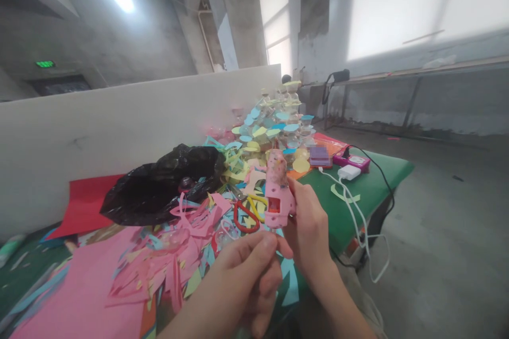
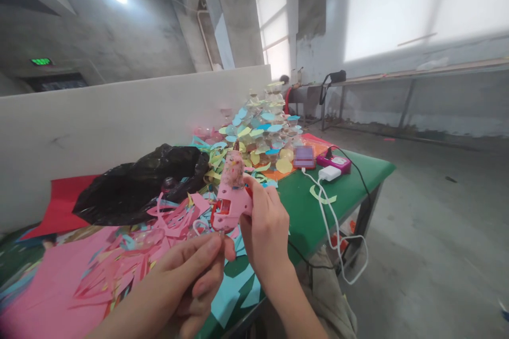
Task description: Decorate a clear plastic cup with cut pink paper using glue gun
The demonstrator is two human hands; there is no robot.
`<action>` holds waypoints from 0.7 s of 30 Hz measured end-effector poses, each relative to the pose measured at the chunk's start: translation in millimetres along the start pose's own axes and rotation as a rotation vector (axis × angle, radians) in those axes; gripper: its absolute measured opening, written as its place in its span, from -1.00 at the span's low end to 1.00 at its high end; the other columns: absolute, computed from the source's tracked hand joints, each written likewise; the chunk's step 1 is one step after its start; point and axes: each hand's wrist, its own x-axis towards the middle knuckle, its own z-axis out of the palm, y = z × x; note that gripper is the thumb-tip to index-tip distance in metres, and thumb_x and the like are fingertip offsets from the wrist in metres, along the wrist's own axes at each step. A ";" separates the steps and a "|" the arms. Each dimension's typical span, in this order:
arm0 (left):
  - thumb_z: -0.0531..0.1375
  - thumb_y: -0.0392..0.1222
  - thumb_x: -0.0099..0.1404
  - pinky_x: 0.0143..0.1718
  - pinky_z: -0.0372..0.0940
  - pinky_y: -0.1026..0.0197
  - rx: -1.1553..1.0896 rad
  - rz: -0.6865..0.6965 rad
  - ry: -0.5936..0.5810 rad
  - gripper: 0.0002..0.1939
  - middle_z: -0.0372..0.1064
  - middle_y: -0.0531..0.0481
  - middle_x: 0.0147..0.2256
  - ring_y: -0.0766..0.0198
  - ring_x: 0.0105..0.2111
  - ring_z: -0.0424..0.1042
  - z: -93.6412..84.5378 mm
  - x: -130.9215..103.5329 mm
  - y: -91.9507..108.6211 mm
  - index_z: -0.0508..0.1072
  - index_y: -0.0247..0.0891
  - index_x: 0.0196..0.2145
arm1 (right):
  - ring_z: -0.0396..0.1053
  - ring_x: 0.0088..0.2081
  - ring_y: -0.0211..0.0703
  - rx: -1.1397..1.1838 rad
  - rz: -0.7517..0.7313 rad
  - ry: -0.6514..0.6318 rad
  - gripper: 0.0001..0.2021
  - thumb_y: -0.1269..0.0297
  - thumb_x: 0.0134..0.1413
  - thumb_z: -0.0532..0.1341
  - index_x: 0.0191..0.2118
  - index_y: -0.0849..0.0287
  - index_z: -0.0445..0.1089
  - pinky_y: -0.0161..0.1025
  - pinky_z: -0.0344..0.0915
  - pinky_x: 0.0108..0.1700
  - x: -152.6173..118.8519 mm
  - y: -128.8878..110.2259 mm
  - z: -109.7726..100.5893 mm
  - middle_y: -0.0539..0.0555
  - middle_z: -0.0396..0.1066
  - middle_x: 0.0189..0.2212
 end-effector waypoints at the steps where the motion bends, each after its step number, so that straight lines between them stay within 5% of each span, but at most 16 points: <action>1: 0.27 0.18 0.20 -0.79 -0.14 0.43 -0.003 0.019 0.013 -0.59 0.07 0.26 -0.66 0.58 -0.80 -0.13 0.3 0.6 -0.3 0.44 -0.25 -0.28 | 0.31 -0.27 -0.03 -0.002 0.002 -0.013 -0.63 0.43 0.21 0.06 0.12 0.20 0.25 -0.16 0.26 -0.27 0.3 0.0 -0.7 0.12 0.39 -0.25; 5: 0.22 0.14 0.26 -0.72 -0.06 0.41 -0.017 0.073 0.067 -0.60 0.08 0.22 -0.66 0.53 -0.75 -0.04 -0.6 5.2 -1.0 0.47 -0.28 -0.20 | 0.33 -0.24 0.01 -0.054 0.059 -0.108 -0.62 0.42 0.16 0.08 0.11 0.19 0.25 -0.15 0.28 -0.28 2.2 -0.4 -2.3 0.15 0.39 -0.23; 10: 0.23 0.15 0.23 -0.43 0.30 0.23 0.061 0.092 0.117 -0.50 0.43 -0.08 -0.35 0.30 -0.45 0.35 -13.3 12.2 1.4 0.48 -0.30 -0.05 | 0.34 -0.23 0.02 -0.189 0.210 -0.304 -0.65 0.52 0.08 0.07 -0.02 0.13 0.35 -0.15 0.31 -0.28 4.2 0.9 3.3 0.13 0.30 -0.24; 16: 0.02 0.11 0.34 0.03 0.25 0.01 0.969 0.282 0.463 -0.53 0.46 -0.12 -0.02 0.02 -0.02 0.41 -52.8 13.3 25.6 0.45 -0.16 0.04 | 0.41 -0.28 -0.06 -0.182 0.292 -0.352 -0.77 0.40 0.14 0.13 -0.07 0.15 0.31 -0.19 0.32 -0.34 8.0 11.9 6.7 0.18 0.23 -0.05; 18: -0.02 0.11 0.35 0.02 0.23 0.00 1.256 0.336 0.528 -0.55 0.46 -0.15 -0.07 -0.02 -0.02 0.39 -71.3 16.0 32.5 0.48 -0.20 -0.08 | 0.41 -0.33 -0.11 -0.104 0.310 -0.361 -0.82 0.32 0.18 0.13 -0.09 0.14 0.30 -0.21 0.31 -0.36 9.5 18.1 5.9 0.15 0.26 -0.08; 21: -0.09 0.21 0.37 -0.13 0.28 0.03 1.408 0.209 0.529 -0.49 0.47 -0.14 -0.20 0.00 -0.17 0.43 -98.4 24.8 31.8 0.46 -0.22 -0.18 | 0.40 -0.38 -0.15 0.026 0.351 -0.397 -0.85 0.18 0.23 0.13 -0.18 0.13 0.32 -0.24 0.29 -0.38 10.8 25.6 4.3 0.06 0.35 -0.24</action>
